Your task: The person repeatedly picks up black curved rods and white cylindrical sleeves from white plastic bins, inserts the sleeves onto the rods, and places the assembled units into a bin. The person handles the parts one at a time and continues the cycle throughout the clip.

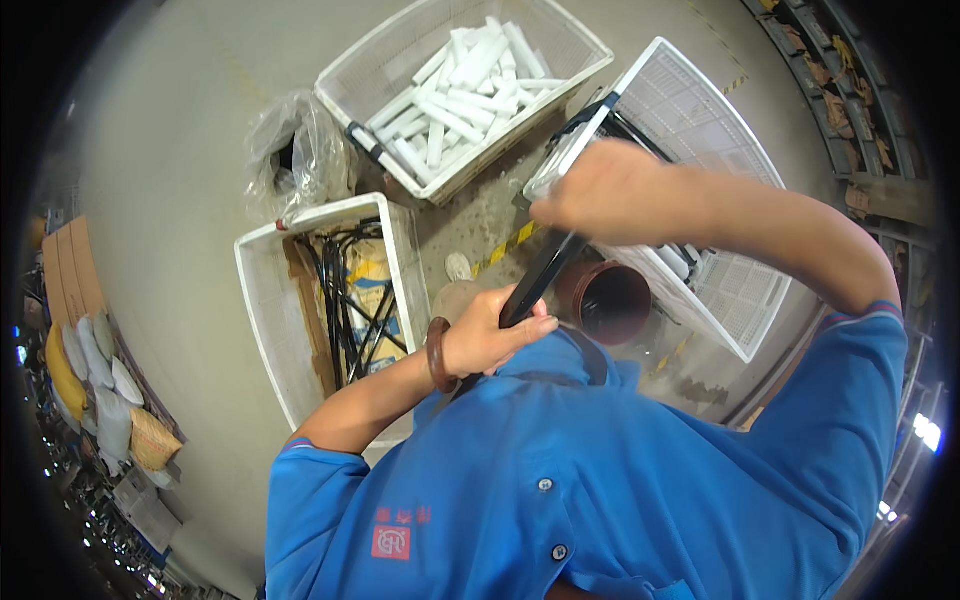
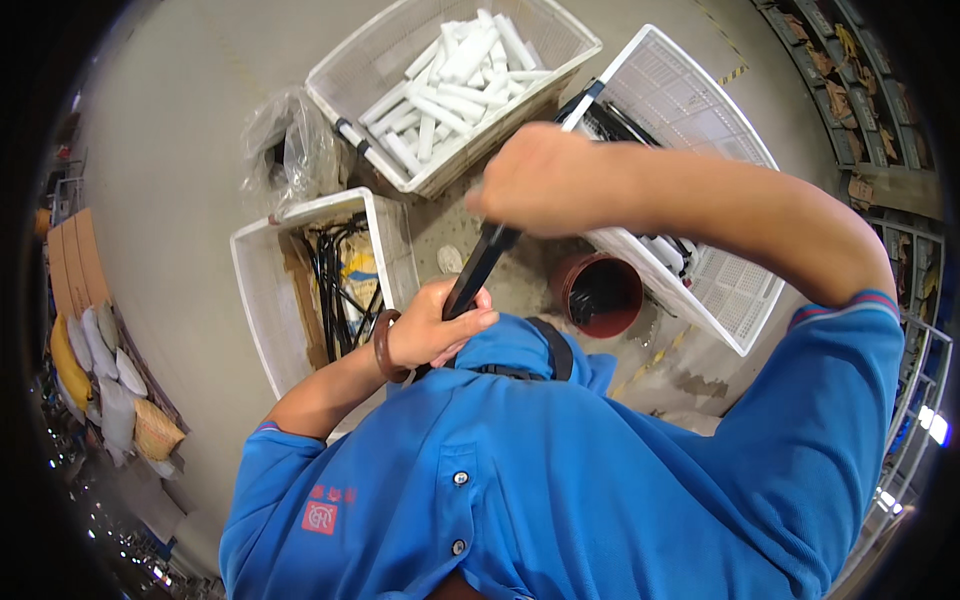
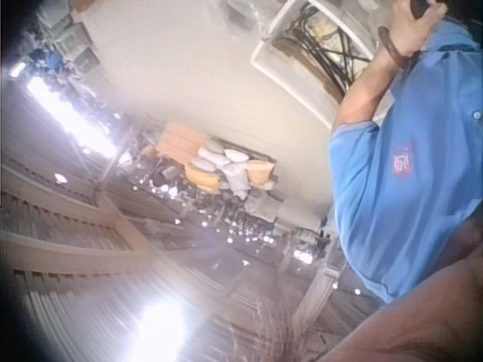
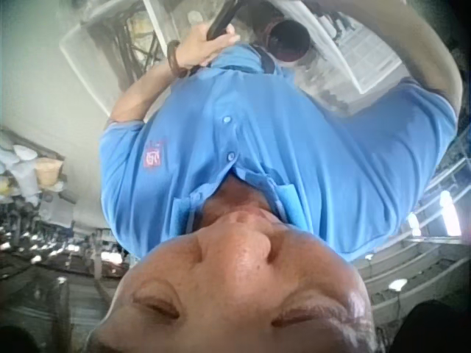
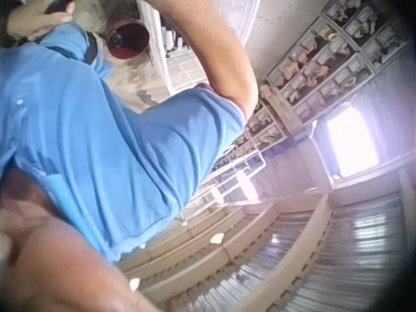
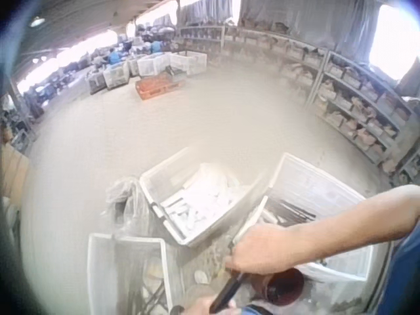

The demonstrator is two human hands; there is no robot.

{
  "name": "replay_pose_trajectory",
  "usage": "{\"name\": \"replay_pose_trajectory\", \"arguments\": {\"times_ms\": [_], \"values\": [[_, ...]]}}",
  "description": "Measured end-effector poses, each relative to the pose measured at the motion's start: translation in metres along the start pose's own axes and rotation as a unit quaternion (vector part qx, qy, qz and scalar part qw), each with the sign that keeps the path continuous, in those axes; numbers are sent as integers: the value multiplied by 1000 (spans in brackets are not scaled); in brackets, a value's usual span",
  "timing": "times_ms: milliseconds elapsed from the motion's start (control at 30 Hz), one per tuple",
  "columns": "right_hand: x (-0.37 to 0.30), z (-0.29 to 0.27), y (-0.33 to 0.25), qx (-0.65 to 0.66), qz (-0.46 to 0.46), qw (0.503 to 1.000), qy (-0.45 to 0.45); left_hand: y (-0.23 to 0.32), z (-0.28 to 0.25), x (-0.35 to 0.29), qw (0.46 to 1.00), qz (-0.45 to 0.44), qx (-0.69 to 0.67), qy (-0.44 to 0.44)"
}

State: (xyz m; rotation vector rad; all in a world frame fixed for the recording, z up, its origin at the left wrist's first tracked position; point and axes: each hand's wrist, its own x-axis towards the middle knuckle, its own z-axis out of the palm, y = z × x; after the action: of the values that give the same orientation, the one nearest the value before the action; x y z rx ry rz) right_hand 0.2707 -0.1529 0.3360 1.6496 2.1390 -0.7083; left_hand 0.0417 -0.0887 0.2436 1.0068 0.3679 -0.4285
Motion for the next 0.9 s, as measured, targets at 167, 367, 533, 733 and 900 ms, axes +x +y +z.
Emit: {"name": "replay_pose_trajectory", "arguments": {"times_ms": [167,367,533,733,900], "values": [[98,35,-56,25,-143,989,-24,-19,-47,-8,997,-56,-43,16],[190,20,-27,-90,-205,965,139,-23,-122,-17,986,-18,-139,93],[230,8,51,-25,-112,912,395,-49,-196,-24,958,10,-135,253],[280,165,202,244,228,885,326,-124,-246,-44,852,-3,-105,513],[408,332,319,203,286,935,60,-169,-241,-29,778,-37,-181,601]]}}
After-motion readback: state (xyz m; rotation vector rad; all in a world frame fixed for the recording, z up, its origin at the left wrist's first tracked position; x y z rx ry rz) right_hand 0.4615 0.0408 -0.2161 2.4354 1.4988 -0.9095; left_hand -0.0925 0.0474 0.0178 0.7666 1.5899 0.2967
